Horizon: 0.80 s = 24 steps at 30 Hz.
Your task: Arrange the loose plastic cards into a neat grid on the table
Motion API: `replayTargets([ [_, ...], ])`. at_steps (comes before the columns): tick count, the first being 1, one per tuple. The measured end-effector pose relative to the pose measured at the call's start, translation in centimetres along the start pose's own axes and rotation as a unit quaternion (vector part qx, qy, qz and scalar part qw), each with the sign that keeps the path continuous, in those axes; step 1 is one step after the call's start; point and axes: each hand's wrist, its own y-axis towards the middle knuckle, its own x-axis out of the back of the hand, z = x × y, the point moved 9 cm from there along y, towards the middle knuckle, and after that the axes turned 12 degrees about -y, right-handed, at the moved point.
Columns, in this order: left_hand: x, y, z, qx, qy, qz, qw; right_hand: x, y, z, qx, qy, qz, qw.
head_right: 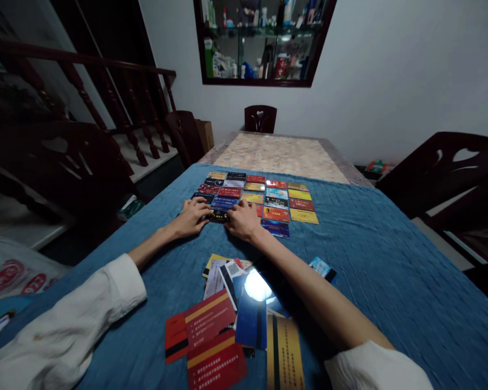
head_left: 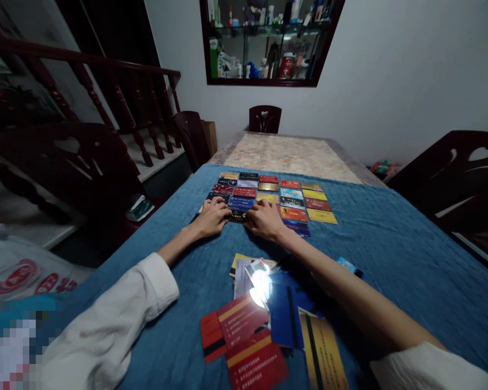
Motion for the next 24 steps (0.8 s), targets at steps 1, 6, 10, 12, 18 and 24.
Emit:
replayTargets([
  [1,0.0,0.0,0.0,0.0,0.001,-0.001,1.0,0.0,0.0,0.0,0.001,0.0,0.0,1.0],
  [6,-0.1,0.0,-0.1,0.007,0.008,-0.004,1.0,0.0,0.1,0.1,0.001,-0.002,-0.001,1.0],
  [10,0.0,-0.1,-0.6,0.006,0.022,-0.003,1.0,0.0,0.2,0.0,-0.002,0.002,0.004,1.0],
  [12,0.2,-0.1,-1.0,0.0,0.029,-0.006,1.0,0.0,0.2,0.0,0.0,0.002,0.005,1.0],
  [18,1.0,-0.2,-4.6,-0.052,0.007,-0.014,0.999,0.2,-0.2,-0.4,0.006,-0.001,-0.01,1.0],
  [24,0.4,-0.7,-10.8,-0.132,-0.078,0.021,0.988,0.3,-1.6,-2.5,-0.02,-0.009,-0.02,1.0],
])
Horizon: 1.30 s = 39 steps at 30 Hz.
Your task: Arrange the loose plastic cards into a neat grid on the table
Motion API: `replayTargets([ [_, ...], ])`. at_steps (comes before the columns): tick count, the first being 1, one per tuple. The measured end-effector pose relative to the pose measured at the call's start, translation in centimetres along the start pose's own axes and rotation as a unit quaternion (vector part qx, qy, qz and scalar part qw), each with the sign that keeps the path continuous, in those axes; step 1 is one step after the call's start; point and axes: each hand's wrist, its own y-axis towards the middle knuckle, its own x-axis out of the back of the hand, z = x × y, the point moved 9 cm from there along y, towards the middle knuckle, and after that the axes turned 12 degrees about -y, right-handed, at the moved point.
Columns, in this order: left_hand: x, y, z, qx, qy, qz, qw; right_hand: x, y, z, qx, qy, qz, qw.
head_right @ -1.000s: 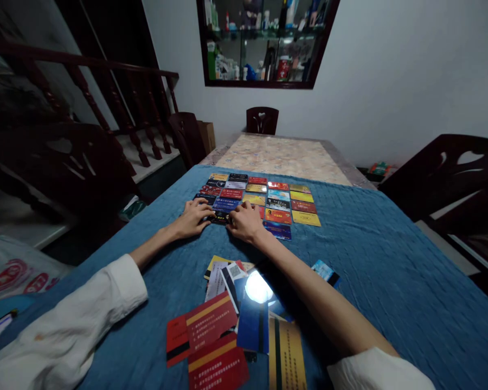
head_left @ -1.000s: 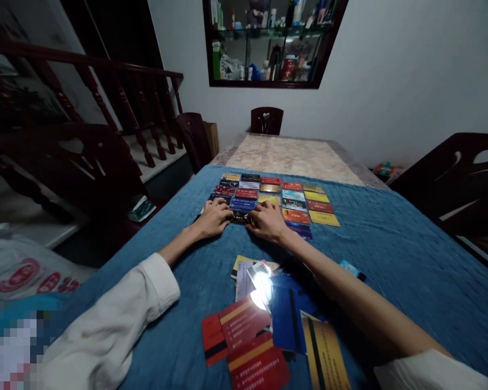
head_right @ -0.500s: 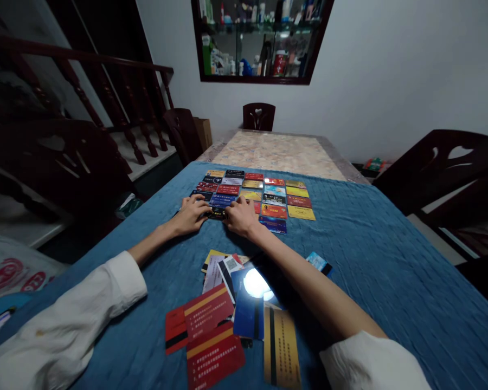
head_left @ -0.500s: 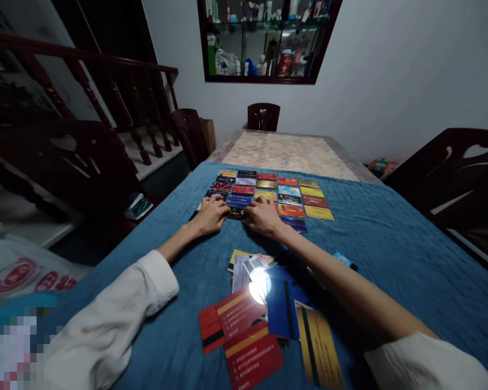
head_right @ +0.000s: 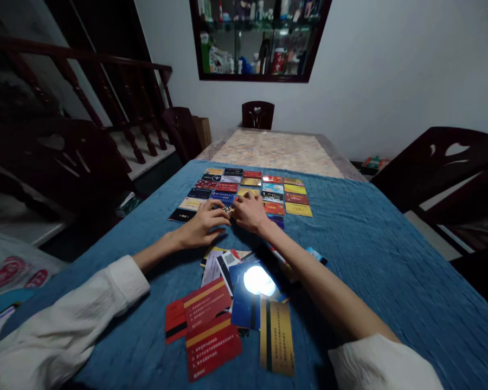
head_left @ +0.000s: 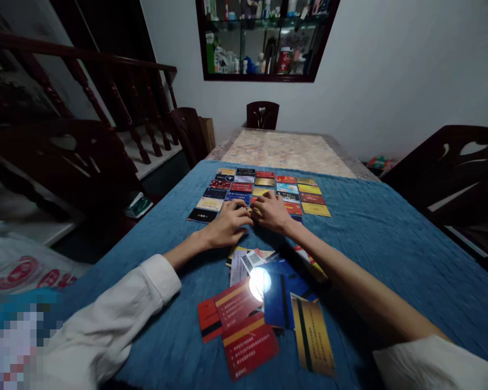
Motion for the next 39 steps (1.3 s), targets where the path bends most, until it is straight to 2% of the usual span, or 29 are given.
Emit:
replayTargets([
  [4,-1.9,0.0,-4.2,-0.059,-0.084,0.029,0.994,-0.2,-1.3,-1.4,0.0,-0.007,-0.017,1.0],
  [7,-3.6,-0.5,-7.0,-0.1,-0.132,0.084,0.983,-0.2,-2.7,-2.2,0.004,-0.007,-0.046,0.999],
  [10,-5.0,-1.1,-9.0,-0.133,-0.136,0.136,0.972,-0.1,-4.3,-2.9,0.003,-0.004,-0.076,0.997],
  [13,-6.0,-1.6,-9.9,-0.15,-0.117,0.169,0.967,-0.2,-5.7,-3.5,0.008,0.006,-0.089,0.996],
  [16,-6.5,-1.7,-9.9,-0.146,-0.093,0.184,0.968,-0.3,-6.8,-3.8,0.019,0.013,-0.101,0.995],
  [20,-6.2,-1.6,-9.1,-0.131,-0.07,0.168,0.974,-0.3,-8.0,-3.9,0.025,0.023,-0.111,0.993],
  [24,-5.6,-1.5,-8.0,-0.118,-0.061,0.144,0.981,0.1,-9.3,-3.3,0.037,0.032,-0.126,0.991],
  [28,-5.5,-1.5,-6.7,-0.098,-0.044,0.144,0.984,0.7,-10.5,-2.2,0.059,0.042,-0.129,0.989],
  [34,-5.1,-1.4,-5.6,-0.075,-0.003,0.141,0.987,1.5,-11.2,-1.0,0.088,0.069,-0.109,0.988],
  [39,-4.5,-1.5,-4.8,-0.054,0.005,0.132,0.99,2.2,-11.6,0.5,0.114,0.093,-0.048,0.988],
])
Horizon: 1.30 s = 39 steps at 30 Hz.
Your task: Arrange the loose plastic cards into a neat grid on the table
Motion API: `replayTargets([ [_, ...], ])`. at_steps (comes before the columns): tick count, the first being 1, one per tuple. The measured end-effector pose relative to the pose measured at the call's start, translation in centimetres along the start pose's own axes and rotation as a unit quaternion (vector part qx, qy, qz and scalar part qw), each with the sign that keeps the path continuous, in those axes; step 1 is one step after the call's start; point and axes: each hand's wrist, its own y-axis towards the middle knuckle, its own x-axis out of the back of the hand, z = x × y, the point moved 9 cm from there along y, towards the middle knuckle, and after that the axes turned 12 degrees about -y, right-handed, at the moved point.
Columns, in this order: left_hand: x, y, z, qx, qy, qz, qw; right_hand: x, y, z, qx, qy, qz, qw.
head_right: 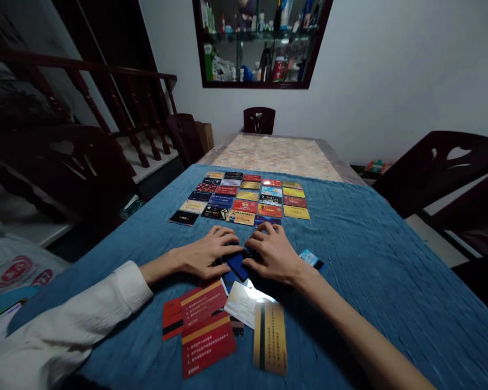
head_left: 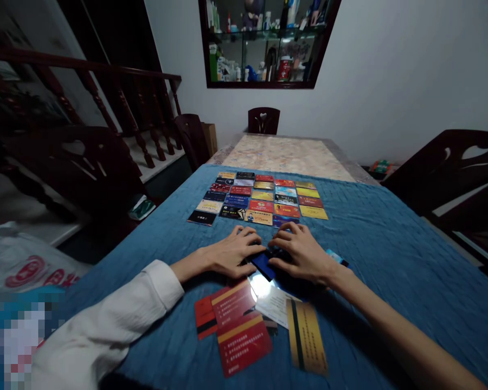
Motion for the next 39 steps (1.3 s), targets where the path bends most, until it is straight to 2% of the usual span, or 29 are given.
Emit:
replayTargets([
  [4,0.3,-0.3,0.7,0.015,0.004,-0.007,1.0,-0.2,0.0,1.0,0.004,0.008,0.059,0.998],
  [7,0.5,-0.5,1.1,0.018,-0.001,-0.017,1.0,-0.3,0.0,1.4,0.005,0.014,0.07,0.997],
  [16,1.4,-0.7,2.3,0.027,-0.066,-0.054,0.996,-0.5,0.2,1.2,0.007,0.045,0.058,0.997],
  [27,1.7,-0.9,5.1,0.066,-0.111,-0.122,0.984,-1.9,0.5,-2.0,-0.066,0.078,-0.022,0.995],
  [32,1.6,-0.9,5.7,0.069,-0.12,-0.155,0.978,-2.6,0.4,-2.6,-0.086,0.076,-0.025,0.993],
  [39,1.4,-0.9,5.9,0.078,-0.121,-0.167,0.975,-2.9,0.4,-2.7,-0.109,0.063,-0.013,0.992],
])
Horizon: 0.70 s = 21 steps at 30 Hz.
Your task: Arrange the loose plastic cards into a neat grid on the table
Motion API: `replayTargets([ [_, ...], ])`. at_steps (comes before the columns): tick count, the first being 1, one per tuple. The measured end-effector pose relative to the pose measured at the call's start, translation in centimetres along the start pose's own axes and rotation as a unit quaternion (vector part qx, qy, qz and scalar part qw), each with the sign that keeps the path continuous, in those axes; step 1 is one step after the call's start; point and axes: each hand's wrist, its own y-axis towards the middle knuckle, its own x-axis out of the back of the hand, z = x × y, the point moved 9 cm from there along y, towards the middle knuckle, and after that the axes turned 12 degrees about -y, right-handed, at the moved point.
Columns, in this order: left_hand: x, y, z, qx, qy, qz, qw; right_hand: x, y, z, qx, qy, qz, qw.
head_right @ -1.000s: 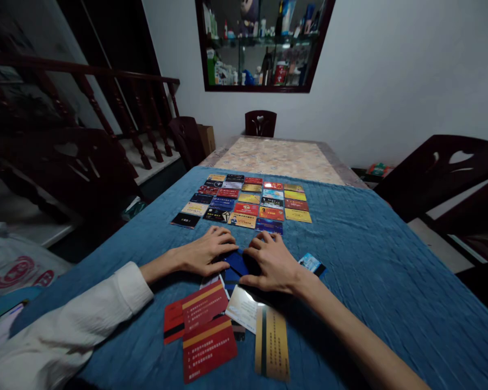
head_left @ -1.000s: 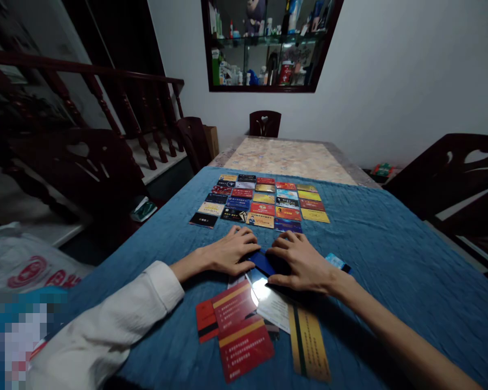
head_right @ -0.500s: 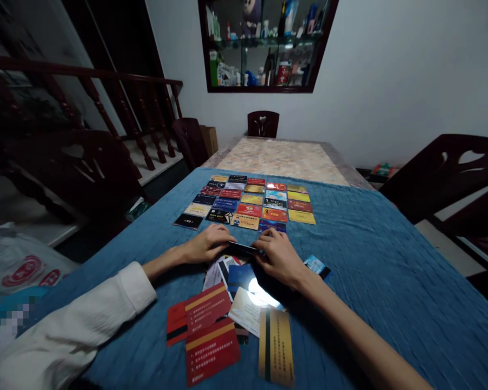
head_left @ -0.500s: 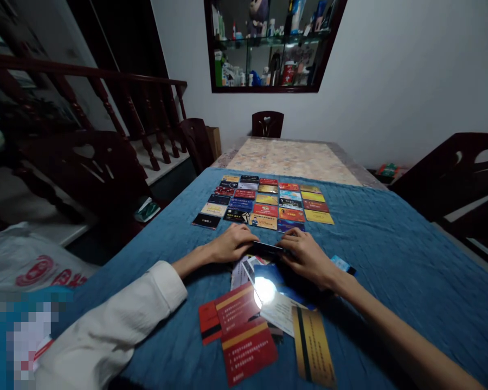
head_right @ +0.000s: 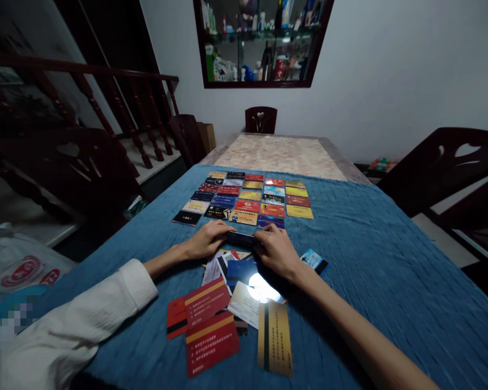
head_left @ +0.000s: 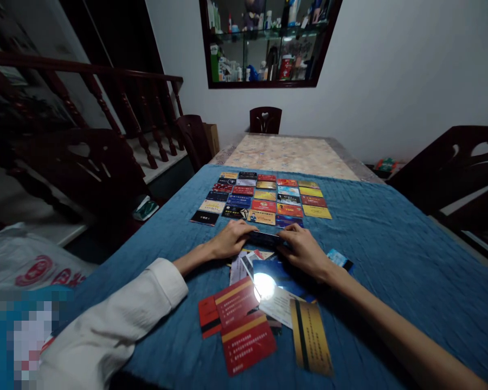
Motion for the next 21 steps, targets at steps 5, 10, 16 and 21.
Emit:
replayTargets([
  [5,0.1,-0.1,-0.2,-0.005,-0.002,-0.007,1.0,0.3,0.0,-0.3,-0.007,0.009,-0.016,1.0],
  [10,0.2,-0.1,-0.4,-0.006,-0.004,-0.007,1.0,2.1,-0.1,-1.0,-0.026,0.092,-0.084,0.992],
  [16,0.3,0.0,-0.5,-0.009,-0.001,-0.01,1.0,4.2,0.1,-1.5,-0.034,0.117,-0.153,0.981],
  [21,1.8,0.0,-1.2,-0.024,-0.019,-0.069,0.997,5.2,1.0,-0.6,-0.008,0.067,-0.178,0.982],
])
